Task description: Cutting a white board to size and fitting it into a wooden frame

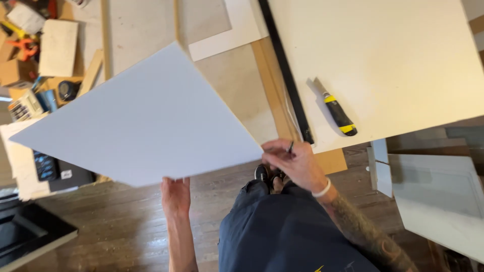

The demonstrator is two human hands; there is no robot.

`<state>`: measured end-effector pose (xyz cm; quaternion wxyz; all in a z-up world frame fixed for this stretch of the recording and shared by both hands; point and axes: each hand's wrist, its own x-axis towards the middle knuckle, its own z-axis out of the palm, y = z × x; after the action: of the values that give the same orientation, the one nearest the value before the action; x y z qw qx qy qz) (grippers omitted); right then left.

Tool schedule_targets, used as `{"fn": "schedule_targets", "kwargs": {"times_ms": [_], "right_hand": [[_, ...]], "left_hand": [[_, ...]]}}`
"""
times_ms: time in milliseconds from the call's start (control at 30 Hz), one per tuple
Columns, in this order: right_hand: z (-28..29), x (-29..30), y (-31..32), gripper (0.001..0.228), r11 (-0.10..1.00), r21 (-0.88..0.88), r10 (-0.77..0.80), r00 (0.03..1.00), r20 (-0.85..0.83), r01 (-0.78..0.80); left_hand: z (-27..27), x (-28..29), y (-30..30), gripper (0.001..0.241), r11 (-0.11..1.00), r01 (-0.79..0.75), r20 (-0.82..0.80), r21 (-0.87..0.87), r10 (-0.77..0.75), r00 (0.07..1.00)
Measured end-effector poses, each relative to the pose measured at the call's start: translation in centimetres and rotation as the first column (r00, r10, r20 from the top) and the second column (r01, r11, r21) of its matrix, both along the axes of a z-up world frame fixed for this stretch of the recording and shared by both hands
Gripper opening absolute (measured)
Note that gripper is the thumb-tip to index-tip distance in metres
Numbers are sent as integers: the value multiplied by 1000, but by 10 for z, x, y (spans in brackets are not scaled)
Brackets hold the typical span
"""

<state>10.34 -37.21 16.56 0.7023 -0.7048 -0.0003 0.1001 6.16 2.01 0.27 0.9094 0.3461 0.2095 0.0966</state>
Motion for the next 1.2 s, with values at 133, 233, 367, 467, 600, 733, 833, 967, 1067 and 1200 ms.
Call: {"fn": "schedule_targets", "kwargs": {"times_ms": [133, 233, 367, 467, 600, 733, 833, 967, 1067, 1200], "right_hand": [[-11, 21, -2, 24, 995, -87, 63, 995, 78, -56], [4, 41, -1, 25, 986, -168, 41, 970, 238, 0], [2, 59, -8, 19, 957, -131, -174, 872, 458, 260], [-25, 69, -14, 24, 924, -151, -185, 755, 629, 352], [-31, 71, -9, 23, 893, -184, -184, 707, 683, 410], [-42, 74, 8, 20, 905, -148, -188, 687, 702, 399], [-38, 67, 19, 20, 908, -160, -183, 710, 680, 387], [-26, 67, 44, 21, 944, -80, -246, 847, 471, 319], [-33, 82, 63, 32, 962, 101, -260, 965, 30, 255], [-51, 91, 112, 48, 990, -68, -128, 984, -122, 120]], "left_hand": [[-22, 39, 21, 9, 990, 87, 120, -109, -73, 990], [25, 65, 5, 11, 980, 95, 150, -177, -68, 986], [97, 60, -32, 42, 968, 4, 63, -251, 12, 998], [143, 53, -65, 68, 950, -48, -28, -308, 41, 999], [162, 56, -77, 94, 926, -129, -129, -355, 88, 988], [109, 60, -29, 52, 999, 29, -92, -13, -30, 995], [124, 62, -23, 59, 996, 14, -129, 89, -2, 992], [99, 86, 17, 62, 981, -23, -154, 192, 53, 987], [92, 116, 52, 64, 976, 70, -260, 205, -15, 965], [25, 160, 102, 68, 974, 124, -366, 189, -47, 929]]}}
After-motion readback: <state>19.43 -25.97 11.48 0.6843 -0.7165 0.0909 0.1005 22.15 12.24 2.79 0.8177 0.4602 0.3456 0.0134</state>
